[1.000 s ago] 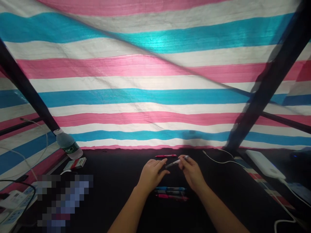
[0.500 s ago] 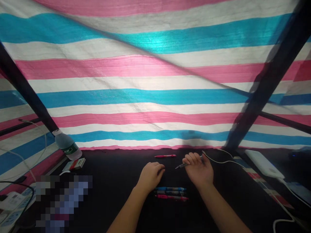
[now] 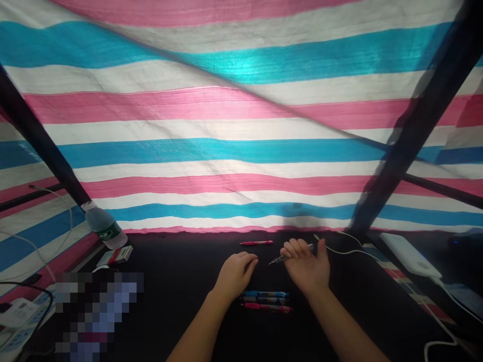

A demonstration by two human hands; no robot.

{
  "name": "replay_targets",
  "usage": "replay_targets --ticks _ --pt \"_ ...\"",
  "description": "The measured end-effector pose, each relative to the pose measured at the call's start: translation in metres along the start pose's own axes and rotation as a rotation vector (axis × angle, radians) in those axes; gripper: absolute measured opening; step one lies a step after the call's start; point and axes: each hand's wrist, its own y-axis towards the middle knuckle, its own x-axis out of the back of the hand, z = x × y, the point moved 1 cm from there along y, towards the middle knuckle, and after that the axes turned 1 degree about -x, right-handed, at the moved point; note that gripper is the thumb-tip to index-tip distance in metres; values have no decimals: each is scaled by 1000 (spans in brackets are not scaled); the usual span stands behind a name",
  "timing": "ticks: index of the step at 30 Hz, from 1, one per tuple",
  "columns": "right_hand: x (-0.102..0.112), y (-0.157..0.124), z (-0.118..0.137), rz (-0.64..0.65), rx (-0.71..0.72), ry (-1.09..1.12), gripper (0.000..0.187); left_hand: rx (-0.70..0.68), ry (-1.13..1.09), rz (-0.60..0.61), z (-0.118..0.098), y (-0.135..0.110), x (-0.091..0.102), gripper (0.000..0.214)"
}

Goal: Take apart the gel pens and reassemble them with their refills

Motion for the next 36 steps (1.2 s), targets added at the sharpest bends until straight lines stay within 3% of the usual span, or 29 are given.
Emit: replay_targets --ticks 5,13,17,19,22,24,27,34,36 --pt "-1 -6 -22 29 -129 -103 57 12 -344 32 -16 1 -1 25" --pt "1 -6 -27 79 -154 -279 56 -13 -321 97 -14 1 2 17" --pt "11 5 -16 59 -47 -662 60 -23 -129 155 -2 2 13 13" --pt "18 11 -11 -9 34 -951 51 -10 -22 198 6 1 17 11" --pt "27 13 -10 129 17 -1437 37 -35 55 284 16 -1 19 6" --pt "30 10 -15 239 3 -1641 32 -58 69 333 18 -2 19 6" --pt "36 8 -23 307 31 -1774 30 -81 67 378 14 -3 19 9" --pt "63 25 -20 142 365 -1826 22 -141 -4 390 -7 -7 16 27" --pt "73 31 -20 139 404 -1884 33 -154 -7 391 -10 -7 14 27"
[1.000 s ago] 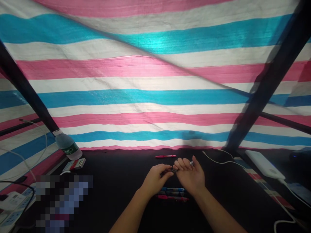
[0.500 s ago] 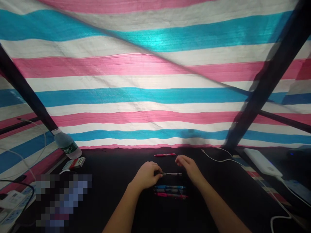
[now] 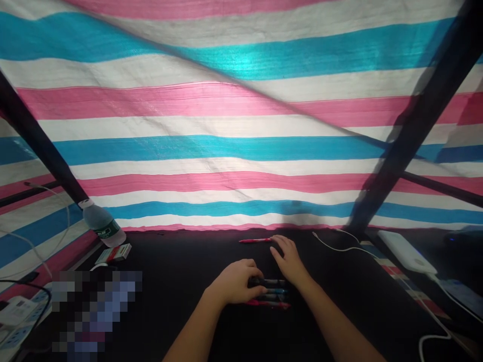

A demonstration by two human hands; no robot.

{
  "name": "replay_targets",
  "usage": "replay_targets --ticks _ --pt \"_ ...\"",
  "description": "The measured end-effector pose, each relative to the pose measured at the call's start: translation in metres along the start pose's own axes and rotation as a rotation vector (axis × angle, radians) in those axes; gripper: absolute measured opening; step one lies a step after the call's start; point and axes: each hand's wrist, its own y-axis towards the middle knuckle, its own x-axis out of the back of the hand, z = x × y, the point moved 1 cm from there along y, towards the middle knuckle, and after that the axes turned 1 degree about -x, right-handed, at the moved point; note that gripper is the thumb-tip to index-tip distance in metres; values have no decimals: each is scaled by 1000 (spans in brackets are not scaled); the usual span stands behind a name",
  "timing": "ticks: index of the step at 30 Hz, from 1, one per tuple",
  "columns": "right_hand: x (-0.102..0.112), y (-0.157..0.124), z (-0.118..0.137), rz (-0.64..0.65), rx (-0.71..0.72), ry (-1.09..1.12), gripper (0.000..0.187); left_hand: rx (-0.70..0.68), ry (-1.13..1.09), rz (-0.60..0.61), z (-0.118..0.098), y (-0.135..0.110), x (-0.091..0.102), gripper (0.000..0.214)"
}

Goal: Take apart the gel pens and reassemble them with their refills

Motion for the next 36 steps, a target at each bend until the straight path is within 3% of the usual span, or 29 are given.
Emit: replay_targets --ticks 4,9,14,18,23,27,33,36 --pt "-11 -1 -11 144 -31 -143 51 -3 -7 24 -2 0 -1 28" --pt "-16 -3 -8 272 -14 -203 52 -9 -4 70 -2 0 1 40" --pt "-10 0 0 212 18 -75 29 -11 -2 71 -2 1 -1 40" --pt "-7 2 4 164 -40 57 10 -5 19 74 -3 1 -1 38" --pt "-3 3 6 116 -76 159 23 -8 37 64 -4 1 0 39" --pt "4 2 14 105 -125 280 38 16 82 -84 4 3 1 23" --pt "11 1 31 74 -295 554 49 114 120 -520 21 4 10 17" --pt "12 2 35 41 -341 644 48 79 70 -590 27 4 11 19"
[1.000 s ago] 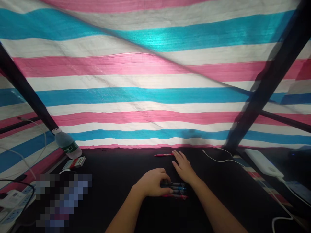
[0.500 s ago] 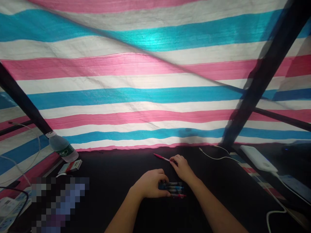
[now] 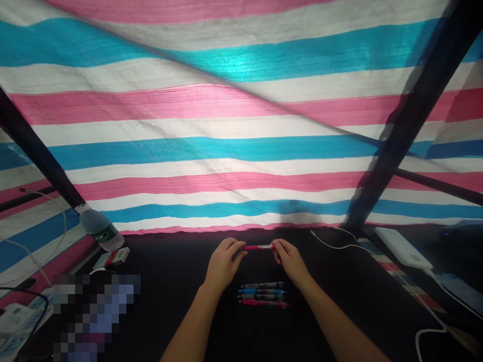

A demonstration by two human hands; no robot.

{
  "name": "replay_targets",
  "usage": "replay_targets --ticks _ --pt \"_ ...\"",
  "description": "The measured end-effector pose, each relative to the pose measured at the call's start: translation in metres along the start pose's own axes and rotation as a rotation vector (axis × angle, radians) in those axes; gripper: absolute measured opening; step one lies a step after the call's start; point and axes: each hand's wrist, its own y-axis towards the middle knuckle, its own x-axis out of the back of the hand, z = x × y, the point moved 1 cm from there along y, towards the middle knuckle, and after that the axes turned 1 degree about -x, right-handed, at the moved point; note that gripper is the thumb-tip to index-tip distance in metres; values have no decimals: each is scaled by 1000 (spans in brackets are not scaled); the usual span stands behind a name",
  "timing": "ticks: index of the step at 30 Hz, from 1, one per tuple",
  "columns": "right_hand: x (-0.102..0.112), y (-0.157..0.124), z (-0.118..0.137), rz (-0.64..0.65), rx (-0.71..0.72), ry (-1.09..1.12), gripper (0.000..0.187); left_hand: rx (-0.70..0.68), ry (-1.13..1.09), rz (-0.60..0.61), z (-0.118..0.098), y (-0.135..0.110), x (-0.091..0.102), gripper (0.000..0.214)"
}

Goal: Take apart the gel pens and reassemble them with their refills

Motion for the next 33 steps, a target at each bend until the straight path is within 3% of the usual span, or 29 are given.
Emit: replay_targets --ticks 8,12,19,24,29,33 --pt "1 1 -1 -25 -61 125 49 43 -125 46 -1 -2 -5 20" --pt "0 -1 0 -16 -14 104 45 87 -165 54 -2 -2 -4 19" --pt "-2 -7 5 -22 74 86 40 120 -116 92 -1 -1 -2 42" --pt "-2 -7 6 -22 78 59 41 115 -191 66 -7 -1 -2 21" --pt "-1 -7 -1 0 102 20 39 156 -94 140 -7 -2 -4 42" --pt "0 -8 -4 17 124 -22 38 135 -59 118 -6 -2 -4 23"
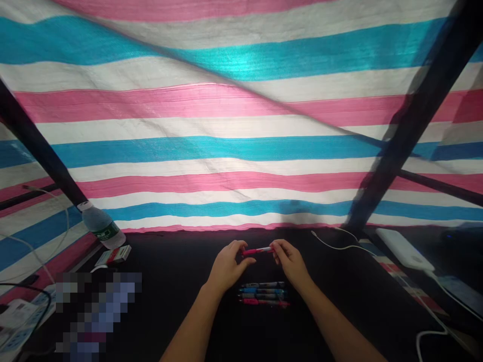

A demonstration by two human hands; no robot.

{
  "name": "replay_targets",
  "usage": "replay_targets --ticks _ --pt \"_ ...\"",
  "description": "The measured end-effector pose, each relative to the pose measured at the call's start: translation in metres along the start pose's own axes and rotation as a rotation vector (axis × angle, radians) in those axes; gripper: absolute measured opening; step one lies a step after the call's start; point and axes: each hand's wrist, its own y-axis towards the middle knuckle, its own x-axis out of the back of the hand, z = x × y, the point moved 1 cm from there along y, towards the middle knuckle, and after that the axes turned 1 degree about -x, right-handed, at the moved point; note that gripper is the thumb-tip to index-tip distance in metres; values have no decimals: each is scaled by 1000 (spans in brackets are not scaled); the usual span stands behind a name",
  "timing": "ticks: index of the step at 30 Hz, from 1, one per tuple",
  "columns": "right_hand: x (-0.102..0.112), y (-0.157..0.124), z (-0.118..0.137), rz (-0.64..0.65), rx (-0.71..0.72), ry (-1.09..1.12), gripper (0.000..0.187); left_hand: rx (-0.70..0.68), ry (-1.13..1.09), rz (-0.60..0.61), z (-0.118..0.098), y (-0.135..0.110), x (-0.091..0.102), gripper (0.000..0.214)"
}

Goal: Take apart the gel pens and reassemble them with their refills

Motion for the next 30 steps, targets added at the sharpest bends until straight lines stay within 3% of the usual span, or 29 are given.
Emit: replay_targets --ticks 2,5,8,11,14,18,22,26,30 --pt "0 0 0 6 17 -17 37 3 26 26 0 0 -1 21" --pt "0 -1 -1 17 50 -51 36 14 61 89 -1 0 -2 42" --pt "1 -1 -1 30 73 -84 35 3 53 59 -2 1 -2 24" --pt "1 -1 -2 45 78 -96 33 2 69 74 -3 1 -3 23" --pt "1 -1 -2 55 87 -93 32 -5 83 134 -4 0 -4 46" --pt "1 -2 0 58 87 -124 31 -17 85 59 -5 0 -3 24" --pt "1 -3 2 56 95 -126 31 -42 122 111 -5 0 -2 36" --pt "-1 -3 3 62 93 -129 31 -82 156 78 -4 -1 -3 30" --pt "-2 -3 3 55 87 -122 33 -113 218 119 -4 -2 -4 31"
